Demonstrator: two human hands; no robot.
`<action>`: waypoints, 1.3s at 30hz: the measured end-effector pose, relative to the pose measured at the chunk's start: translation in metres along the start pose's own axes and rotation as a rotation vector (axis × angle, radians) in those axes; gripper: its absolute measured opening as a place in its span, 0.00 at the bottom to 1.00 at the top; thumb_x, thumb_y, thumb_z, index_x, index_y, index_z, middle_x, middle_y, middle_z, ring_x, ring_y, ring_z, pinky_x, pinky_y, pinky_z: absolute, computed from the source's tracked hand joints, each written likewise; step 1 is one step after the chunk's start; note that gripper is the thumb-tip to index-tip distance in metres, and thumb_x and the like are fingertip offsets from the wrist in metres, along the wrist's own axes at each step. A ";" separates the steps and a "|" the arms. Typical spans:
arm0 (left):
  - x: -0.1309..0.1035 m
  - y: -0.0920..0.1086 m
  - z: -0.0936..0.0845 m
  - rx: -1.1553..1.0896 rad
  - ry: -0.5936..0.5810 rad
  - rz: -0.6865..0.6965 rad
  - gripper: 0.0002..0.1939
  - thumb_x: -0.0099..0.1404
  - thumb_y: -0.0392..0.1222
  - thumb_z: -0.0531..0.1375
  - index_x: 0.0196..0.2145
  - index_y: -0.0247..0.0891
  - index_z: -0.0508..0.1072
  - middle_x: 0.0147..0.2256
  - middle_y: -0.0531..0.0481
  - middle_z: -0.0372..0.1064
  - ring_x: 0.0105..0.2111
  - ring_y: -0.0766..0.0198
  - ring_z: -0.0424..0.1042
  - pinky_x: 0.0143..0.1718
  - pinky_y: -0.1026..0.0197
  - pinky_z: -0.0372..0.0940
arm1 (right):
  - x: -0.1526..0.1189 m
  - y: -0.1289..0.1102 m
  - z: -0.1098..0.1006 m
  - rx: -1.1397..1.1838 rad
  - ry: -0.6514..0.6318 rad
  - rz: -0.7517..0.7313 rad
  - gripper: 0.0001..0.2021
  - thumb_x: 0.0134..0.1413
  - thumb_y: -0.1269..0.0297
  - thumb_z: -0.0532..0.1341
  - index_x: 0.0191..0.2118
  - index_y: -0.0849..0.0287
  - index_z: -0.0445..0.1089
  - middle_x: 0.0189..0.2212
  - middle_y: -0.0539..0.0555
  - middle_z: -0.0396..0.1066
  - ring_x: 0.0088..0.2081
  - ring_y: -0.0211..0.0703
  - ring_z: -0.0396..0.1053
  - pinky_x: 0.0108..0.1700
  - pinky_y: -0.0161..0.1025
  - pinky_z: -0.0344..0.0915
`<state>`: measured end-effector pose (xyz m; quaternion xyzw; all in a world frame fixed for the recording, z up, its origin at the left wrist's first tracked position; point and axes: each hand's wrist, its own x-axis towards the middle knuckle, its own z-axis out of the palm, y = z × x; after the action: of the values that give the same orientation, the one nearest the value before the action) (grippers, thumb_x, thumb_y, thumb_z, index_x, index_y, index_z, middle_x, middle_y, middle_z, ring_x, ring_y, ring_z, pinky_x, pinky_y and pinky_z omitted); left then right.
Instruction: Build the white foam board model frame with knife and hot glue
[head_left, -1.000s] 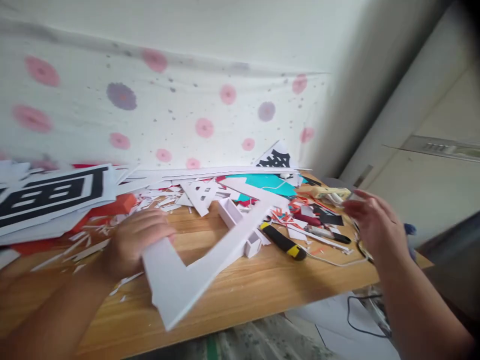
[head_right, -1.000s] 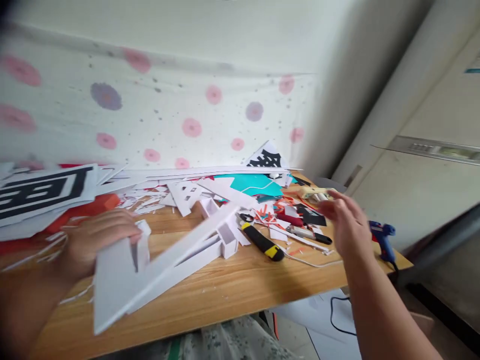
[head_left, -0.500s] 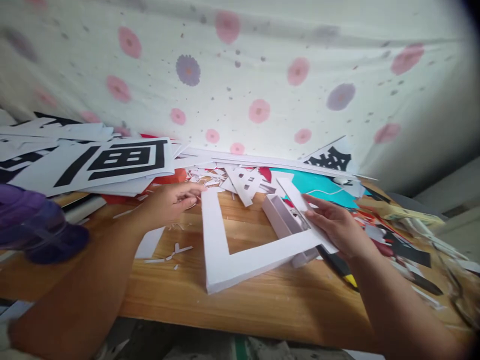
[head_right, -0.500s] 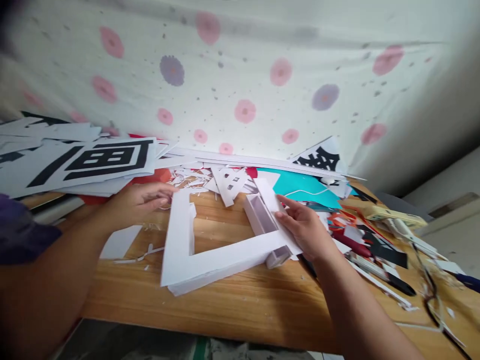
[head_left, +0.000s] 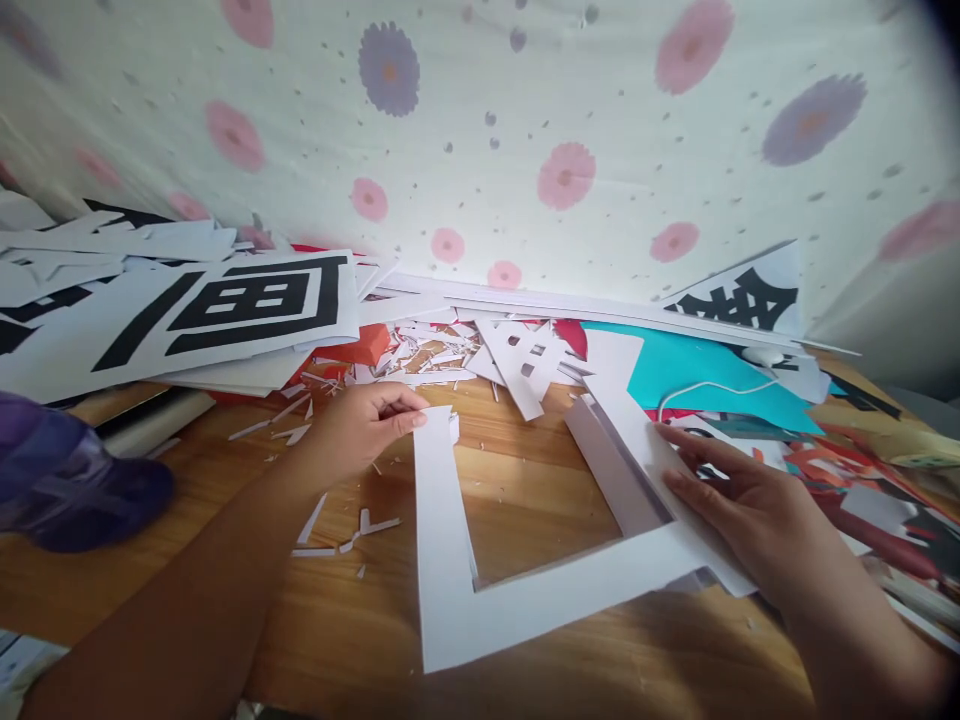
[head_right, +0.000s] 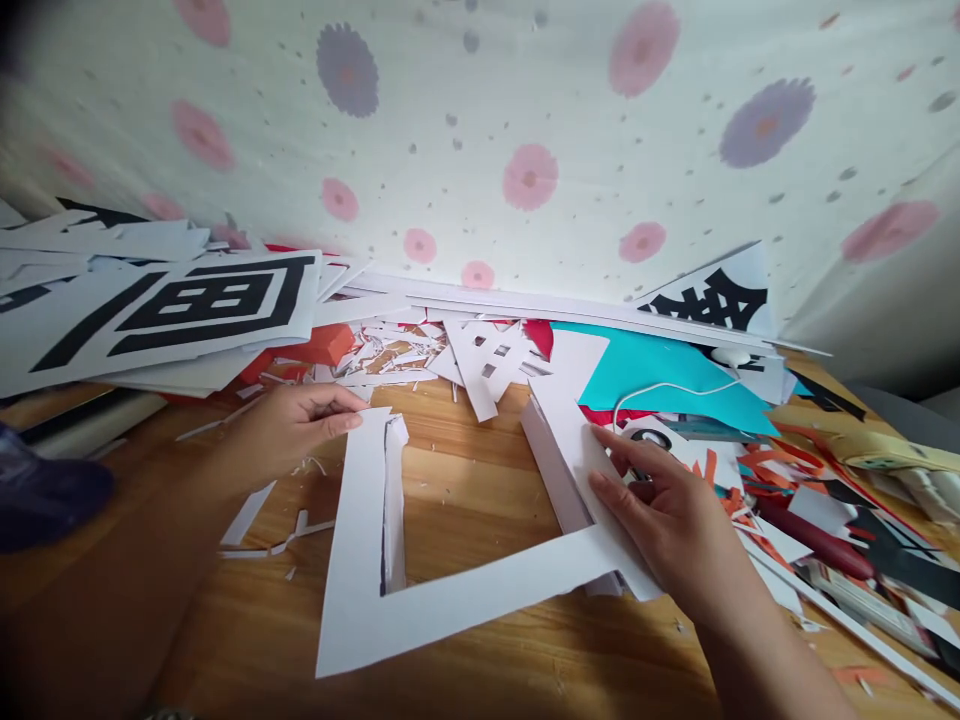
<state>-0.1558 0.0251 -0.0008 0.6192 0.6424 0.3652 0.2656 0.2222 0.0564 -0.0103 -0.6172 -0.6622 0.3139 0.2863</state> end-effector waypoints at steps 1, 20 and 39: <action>0.001 0.000 0.001 0.013 -0.001 0.008 0.10 0.55 0.50 0.60 0.28 0.43 0.77 0.30 0.51 0.77 0.33 0.58 0.74 0.35 0.58 0.67 | 0.000 0.000 0.001 -0.023 0.006 -0.020 0.31 0.48 0.41 0.63 0.56 0.51 0.72 0.39 0.56 0.75 0.24 0.41 0.66 0.19 0.36 0.60; 0.011 -0.019 0.003 0.134 -0.043 0.053 0.15 0.63 0.52 0.58 0.41 0.42 0.76 0.43 0.49 0.75 0.45 0.56 0.72 0.46 0.57 0.66 | 0.005 0.008 0.004 -0.099 0.036 -0.028 0.30 0.54 0.41 0.58 0.56 0.55 0.72 0.32 0.55 0.74 0.20 0.41 0.63 0.19 0.38 0.60; 0.015 -0.023 0.011 -0.052 -0.312 -0.202 0.18 0.63 0.59 0.57 0.34 0.43 0.74 0.31 0.57 0.70 0.35 0.61 0.68 0.36 0.64 0.60 | 0.003 0.001 0.002 -0.503 0.129 -0.245 0.21 0.62 0.56 0.52 0.54 0.53 0.74 0.38 0.55 0.78 0.30 0.45 0.74 0.29 0.39 0.64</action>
<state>-0.1624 0.0420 -0.0236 0.5936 0.6426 0.2528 0.4132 0.2216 0.0588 -0.0125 -0.6029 -0.7694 0.0630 0.2015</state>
